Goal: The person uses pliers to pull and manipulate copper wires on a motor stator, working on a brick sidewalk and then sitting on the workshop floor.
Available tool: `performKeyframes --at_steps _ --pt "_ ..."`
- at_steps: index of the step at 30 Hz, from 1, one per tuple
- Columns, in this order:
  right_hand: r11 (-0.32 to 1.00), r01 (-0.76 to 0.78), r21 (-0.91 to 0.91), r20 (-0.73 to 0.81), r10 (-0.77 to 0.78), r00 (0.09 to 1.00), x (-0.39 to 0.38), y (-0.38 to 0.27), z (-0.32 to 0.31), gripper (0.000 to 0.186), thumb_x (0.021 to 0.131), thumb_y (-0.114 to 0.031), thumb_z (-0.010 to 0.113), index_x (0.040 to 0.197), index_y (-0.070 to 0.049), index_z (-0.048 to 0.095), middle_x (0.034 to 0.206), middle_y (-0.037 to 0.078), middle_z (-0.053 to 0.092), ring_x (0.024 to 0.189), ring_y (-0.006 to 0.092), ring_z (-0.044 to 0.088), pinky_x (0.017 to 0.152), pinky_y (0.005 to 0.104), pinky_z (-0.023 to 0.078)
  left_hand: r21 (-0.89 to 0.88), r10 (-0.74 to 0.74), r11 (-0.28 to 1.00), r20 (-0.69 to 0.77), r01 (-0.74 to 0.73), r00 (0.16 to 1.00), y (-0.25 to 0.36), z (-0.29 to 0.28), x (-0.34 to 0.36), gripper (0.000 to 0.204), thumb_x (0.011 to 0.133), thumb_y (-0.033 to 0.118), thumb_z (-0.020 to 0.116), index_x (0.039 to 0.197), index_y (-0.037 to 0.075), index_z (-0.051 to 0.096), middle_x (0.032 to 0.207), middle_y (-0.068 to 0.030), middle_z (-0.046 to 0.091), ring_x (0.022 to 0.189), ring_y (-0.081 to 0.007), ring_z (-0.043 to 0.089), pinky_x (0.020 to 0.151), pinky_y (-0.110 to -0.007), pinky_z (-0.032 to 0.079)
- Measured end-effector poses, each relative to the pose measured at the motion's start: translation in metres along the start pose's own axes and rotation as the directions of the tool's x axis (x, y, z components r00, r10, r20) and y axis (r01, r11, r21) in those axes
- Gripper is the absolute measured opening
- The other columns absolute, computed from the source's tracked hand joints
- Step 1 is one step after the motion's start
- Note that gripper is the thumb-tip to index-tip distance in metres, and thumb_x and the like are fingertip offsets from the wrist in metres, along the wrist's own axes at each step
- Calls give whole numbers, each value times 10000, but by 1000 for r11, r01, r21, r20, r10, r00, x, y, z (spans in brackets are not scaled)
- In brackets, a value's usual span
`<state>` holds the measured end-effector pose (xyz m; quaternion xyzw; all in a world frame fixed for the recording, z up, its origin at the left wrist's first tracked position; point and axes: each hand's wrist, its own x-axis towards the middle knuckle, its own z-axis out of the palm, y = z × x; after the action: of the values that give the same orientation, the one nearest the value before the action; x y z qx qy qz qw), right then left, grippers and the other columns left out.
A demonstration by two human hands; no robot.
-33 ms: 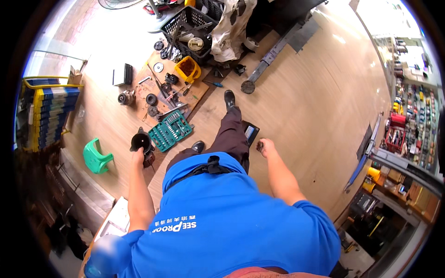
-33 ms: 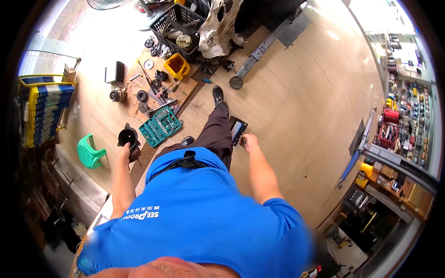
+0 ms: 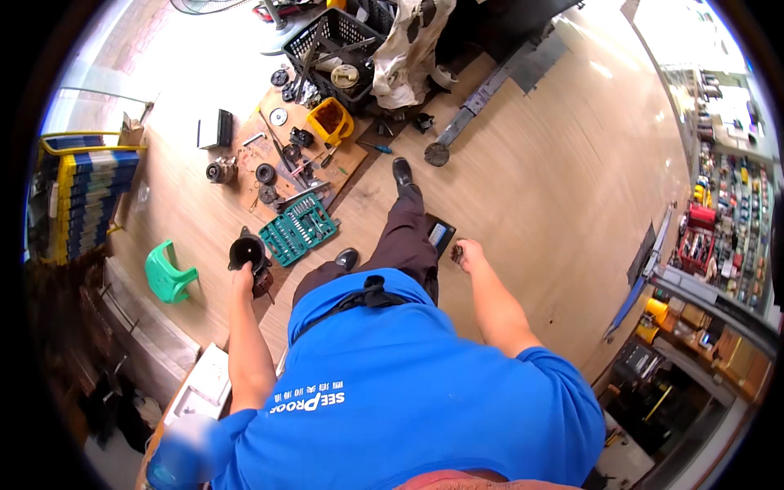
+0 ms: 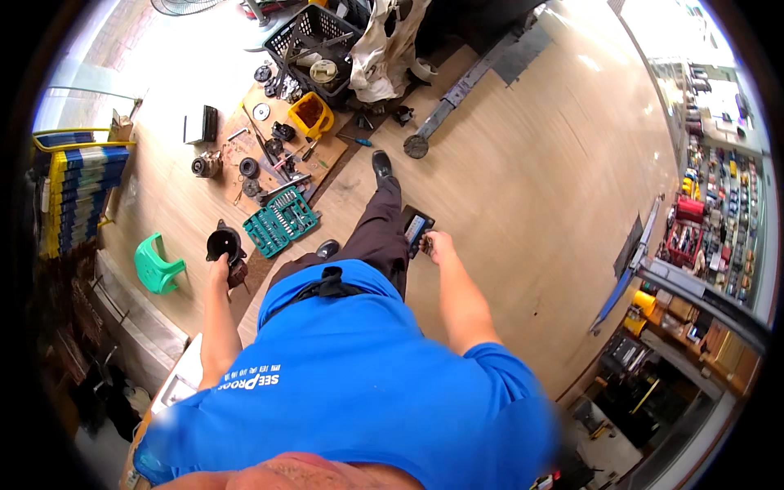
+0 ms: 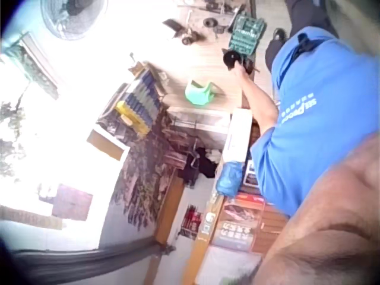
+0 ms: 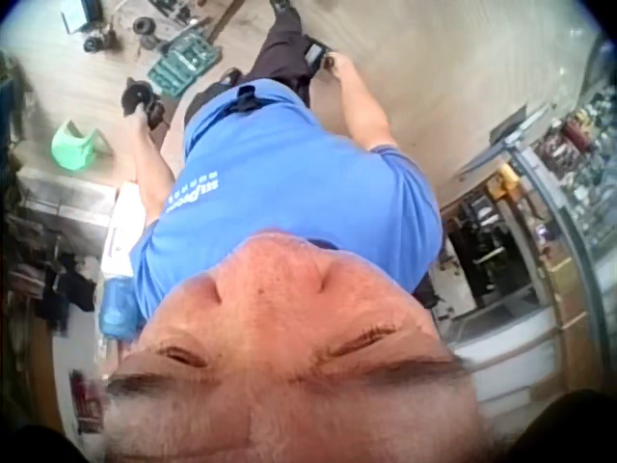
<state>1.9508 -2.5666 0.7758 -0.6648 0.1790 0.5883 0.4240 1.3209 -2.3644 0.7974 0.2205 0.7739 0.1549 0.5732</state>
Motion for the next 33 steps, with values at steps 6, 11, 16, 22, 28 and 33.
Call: performKeyframes --at_steps 6,11,16,22,28,33 --pt "896 -30 -444 68 67 995 114 -164 66 76 865 -46 561 934 -33 589 780 97 615 635 240 621 573 386 552 -182 -347 922 -6 340 938 35 130 -78 425 972 390 486 909 4 654 704 -118 657 539 -207 626 469 -331 481" --pt "790 6 -613 91 63 994 202 -194 149 86 882 -44 575 965 -25 573 837 90 603 701 241 631 624 398 573 -267 -487 785 294 560 822 -16 226 -48 390 982 366 467 934 22 644 764 -114 680 601 -232 660 539 -350 534" --pt "790 29 -612 203 122 972 294 -162 247 58 873 -45 576 905 -5 549 786 105 589 627 242 609 574 387 549 -316 -505 799 108 511 856 -33 364 -20 423 965 340 510 935 -57 653 746 -155 687 568 -237 658 518 -350 515" --pt "856 202 -476 500 74 863 382 -113 411 62 869 -54 564 826 -14 548 707 129 597 553 248 594 497 353 468 -334 -575 728 178 598 799 -75 428 13 398 968 284 525 854 -73 660 703 -172 682 556 -238 661 508 -350 508" --pt "485 391 -783 307 -246 920 449 -84 484 584 878 -384 679 1196 75 507 1065 253 648 922 383 661 735 468 556 -334 -589 726 147 601 794 -110 439 59 412 955 292 562 825 -89 648 685 -178 677 512 -244 654 475 -360 507" --pt "-611 441 -657 410 201 890 427 40 287 462 853 -312 625 1161 31 593 1123 260 652 1027 394 643 891 477 523 -445 -548 699 171 560 819 -120 415 105 474 961 320 532 721 -65 667 627 -130 662 475 -211 615 453 -342 469"
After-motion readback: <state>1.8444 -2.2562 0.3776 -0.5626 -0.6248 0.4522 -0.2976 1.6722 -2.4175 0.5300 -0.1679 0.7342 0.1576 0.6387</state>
